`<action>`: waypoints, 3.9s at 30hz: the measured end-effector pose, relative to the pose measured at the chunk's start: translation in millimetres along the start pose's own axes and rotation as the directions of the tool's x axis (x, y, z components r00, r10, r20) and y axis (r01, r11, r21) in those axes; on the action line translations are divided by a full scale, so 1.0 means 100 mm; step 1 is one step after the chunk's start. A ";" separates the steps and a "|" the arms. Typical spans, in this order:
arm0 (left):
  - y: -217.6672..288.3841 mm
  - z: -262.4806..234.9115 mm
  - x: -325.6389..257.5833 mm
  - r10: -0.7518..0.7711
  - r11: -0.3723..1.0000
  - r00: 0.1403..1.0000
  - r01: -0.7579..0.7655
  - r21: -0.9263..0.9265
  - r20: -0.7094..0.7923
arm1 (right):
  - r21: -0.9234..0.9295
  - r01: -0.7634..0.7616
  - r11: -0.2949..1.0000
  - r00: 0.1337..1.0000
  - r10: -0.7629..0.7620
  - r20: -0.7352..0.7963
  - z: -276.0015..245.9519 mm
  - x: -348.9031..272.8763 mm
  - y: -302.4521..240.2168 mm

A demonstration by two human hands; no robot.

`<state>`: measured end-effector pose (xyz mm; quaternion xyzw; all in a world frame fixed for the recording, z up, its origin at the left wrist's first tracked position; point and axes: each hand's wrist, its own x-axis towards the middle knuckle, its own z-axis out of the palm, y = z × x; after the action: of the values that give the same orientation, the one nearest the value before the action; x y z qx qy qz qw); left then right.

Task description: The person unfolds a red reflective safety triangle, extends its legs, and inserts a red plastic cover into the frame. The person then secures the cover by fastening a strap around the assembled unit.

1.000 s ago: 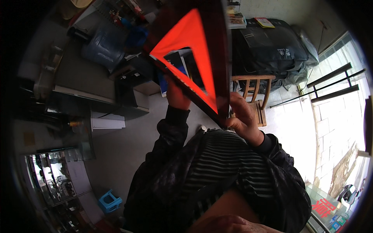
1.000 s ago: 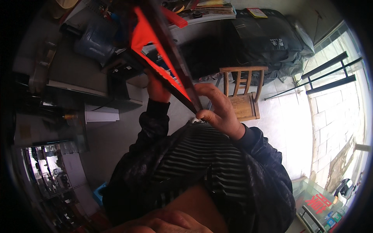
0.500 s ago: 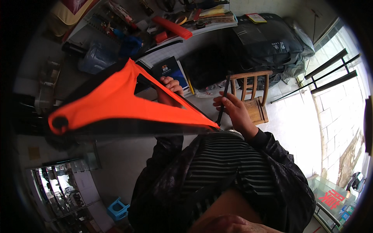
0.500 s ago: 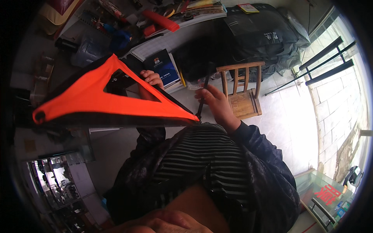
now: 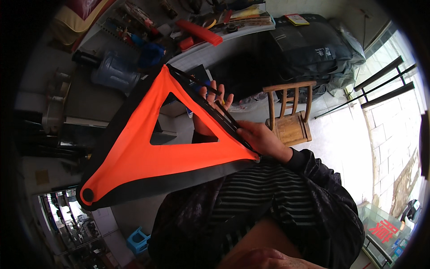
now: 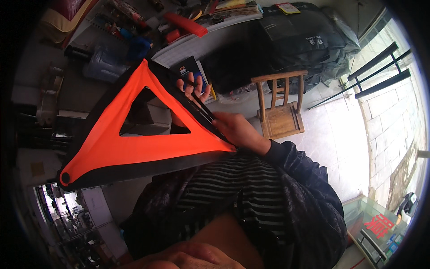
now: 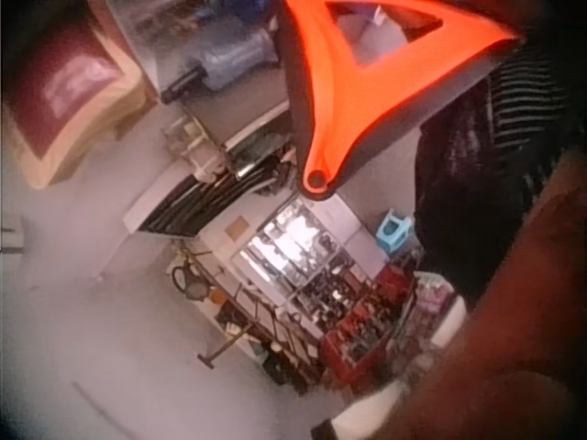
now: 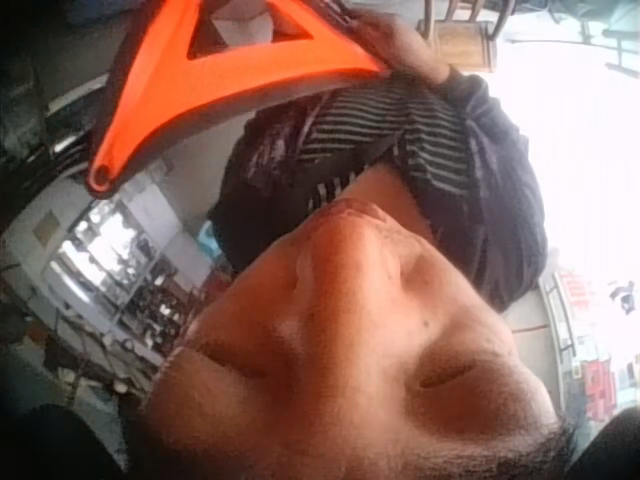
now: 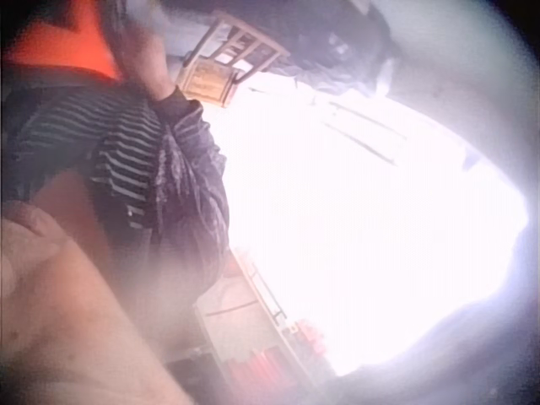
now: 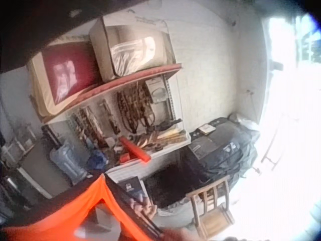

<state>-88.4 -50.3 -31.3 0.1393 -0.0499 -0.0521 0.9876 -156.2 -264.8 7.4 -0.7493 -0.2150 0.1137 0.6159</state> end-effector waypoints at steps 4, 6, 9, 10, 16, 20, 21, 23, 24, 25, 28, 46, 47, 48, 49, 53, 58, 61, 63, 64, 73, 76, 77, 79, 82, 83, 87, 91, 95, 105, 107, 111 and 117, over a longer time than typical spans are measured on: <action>0.11 -0.05 0.09 -0.246 0.862 0.962 0.161 -0.481 -0.119 | -0.043 -0.037 0.998 0.994 0.041 0.099 -0.05 0.01 -0.08; 0.14 -0.10 0.12 -0.245 0.855 0.970 0.222 -0.468 0.013 | -0.057 -0.057 0.997 0.990 0.064 0.129 -0.09 0.01 -0.12; 0.16 -0.17 0.15 -0.252 0.832 0.963 0.267 -0.486 0.098 | -0.043 -0.077 0.996 0.985 0.083 0.150 -0.10 0.02 -0.16; 0.15 -0.18 0.16 -0.258 0.820 0.960 0.277 -0.500 0.110 | -0.036 -0.093 0.995 0.983 0.097 0.158 -0.11 0.02 -0.15; 0.05 -0.30 0.29 -0.185 0.868 0.917 0.321 -0.379 0.354 | 0.035 -0.167 0.985 0.975 0.160 0.157 -0.09 0.00 -0.03; 0.13 -0.32 0.30 -0.256 0.876 0.907 0.364 -0.317 0.335 | 0.165 -0.313 0.935 0.939 0.279 0.201 -0.04 0.03 0.05; 0.13 -0.32 0.25 -0.251 0.889 0.923 0.339 -0.306 0.292 | 0.247 -0.313 0.917 0.944 0.270 0.191 -0.02 0.02 0.06; 0.11 -0.31 0.16 -0.240 0.912 0.945 0.298 -0.283 0.223 | 0.407 -0.373 0.834 0.928 0.324 0.185 0.02 -0.02 0.08; 0.09 -0.30 0.14 -0.235 0.920 0.952 0.283 -0.271 0.198 | 0.472 -0.404 0.783 0.915 0.351 0.201 0.03 -0.02 0.09; 0.07 -0.30 0.14 -0.230 0.929 0.965 0.257 -0.266 0.129 | 0.546 -0.404 0.734 0.914 0.341 0.219 0.05 -0.03 0.11; 0.01 -0.30 0.16 -0.271 0.923 0.949 0.304 -0.236 0.163 | 0.654 -0.398 0.643 0.916 0.318 0.245 0.07 -0.02 0.18; 0.08 -0.47 0.12 0.285 0.824 0.904 -0.062 0.563 -0.317 | 0.321 0.284 0.903 0.941 -0.197 -0.277 -0.80 0.03 -0.44; 0.09 -0.47 0.09 0.304 0.805 0.904 -0.075 0.589 -0.301 | 0.257 0.338 0.905 0.920 -0.260 -0.294 -0.87 0.01 -0.58; 0.09 -0.46 0.07 0.320 0.784 0.901 -0.077 0.616 -0.294 | 0.274 0.410 0.870 0.902 -0.344 -0.260 -0.96 0.00 -0.71; 0.08 -0.45 0.07 0.354 0.750 0.893 -0.092 0.655 -0.279 | 0.255 0.451 0.856 0.884 -0.387 -0.263 -1.01 0.00 -0.82; 0.08 -0.40 0.05 0.417 0.764 0.855 -0.146 0.629 -0.308 | 0.204 0.528 0.825 0.805 -0.408 -0.431 -1.02 -0.06 -1.04; 0.23 -0.31 -0.01 0.496 0.642 0.827 -0.144 0.753 -0.265 | -0.257 0.452 0.854 0.680 -0.517 -0.520 -1.06 -0.06 -1.00; 0.26 -0.19 -0.06 0.545 0.588 0.785 -0.106 0.802 -0.296 | -0.313 0.413 0.855 0.669 -0.519 -0.533 -1.06 -0.03 -0.96; 0.25 -0.11 -0.09 0.583 0.553 0.762 -0.119 0.825 -0.281 | -0.263 0.373 0.890 0.690 -0.455 -0.562 -1.06 -0.04 -0.96; 0.24 -0.07 -0.10 0.604 0.531 0.751 -0.130 0.837 -0.266 | -0.207 0.382 0.901 0.696 -0.428 -0.577 -1.06 -0.03 -0.96; 0.33 0.04 -0.17 0.660 0.454 0.700 -0.083 0.887 -0.272 | -0.034 0.367 0.930 0.784 -0.328 -0.526 -1.20 -0.05 -0.95; 0.36 0.06 -0.18 0.662 0.442 0.698 -0.068 0.895 -0.274 | -0.202 0.346 0.916 0.806 -0.401 -0.437 -1.28 -0.07 -0.93; 0.38 0.07 -0.19 0.663 0.430 0.697 -0.057 0.901 -0.273 | -0.234 0.348 0.908 0.812 -0.416 -0.409 -1.31 -0.07 -0.93; 0.40 0.08 -0.19 0.682 0.396 0.682 -0.041 0.917 -0.264 | -0.300 0.344 0.890 0.828 -0.438 -0.350 -1.37 -0.09 -0.93; 0.43 0.10 -0.20 0.676 0.396 0.696 -0.064 0.916 -0.243 | -0.370 0.325 0.870 0.854 -0.439 -0.280 -1.45 -0.11 -0.95; 0.43 0.10 -0.20 0.672 0.394 0.698 -0.051 0.918 -0.250 | -0.371 0.317 0.873 0.861 -0.429 -0.272 -1.46 -0.12 -0.96; 0.47 0.08 -0.18 0.662 0.396 0.707 -0.049 0.917 -0.249 | -0.220 0.345 0.913 0.901 -0.387 -0.195 -1.51 -0.15 -0.97; 0.47 0.00 -0.16 0.685 0.398 0.692 -0.097 0.912 -0.226 | -0.312 0.399 0.863 0.885 -0.451 -0.118 -1.57 -0.17 -0.96; 0.57 -0.13 -0.16 0.623 0.404 0.751 -0.068 0.912 -0.220 | -0.267 0.374 0.888 0.891 -0.424 -0.163 -1.55 -0.18 -0.89; 0.58 -0.15 -0.14 0.617 0.381 0.760 -0.062 0.922 -0.204 | -0.126 0.229 0.965 0.887 -0.260 -0.382 -1.44 -0.12 -0.77; 0.56 -0.15 -0.14 0.634 0.390 0.745 -0.076 0.917 -0.208 | -0.057 0.227 0.972 0.861 -0.228 -0.454 -1.38 -0.09 -0.74; 0.58 -0.22 -0.12 0.610 0.478 0.740 -0.058 0.876 -0.284 | -0.062 0.131 0.989 0.789 -0.142 -0.598 -1.39 -0.08 -0.73; 0.57 -0.34 -0.14 0.620 0.518 0.741 -0.138 0.844 -0.259 | -0.022 0.265 0.964 0.780 -0.227 -0.583 -1.43 -0.13 -0.75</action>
<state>-93.2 15.1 -49.3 0.5467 0.1783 0.2438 0.7810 -119.2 -384.3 109.7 -0.6943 -0.1091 -0.1952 0.6841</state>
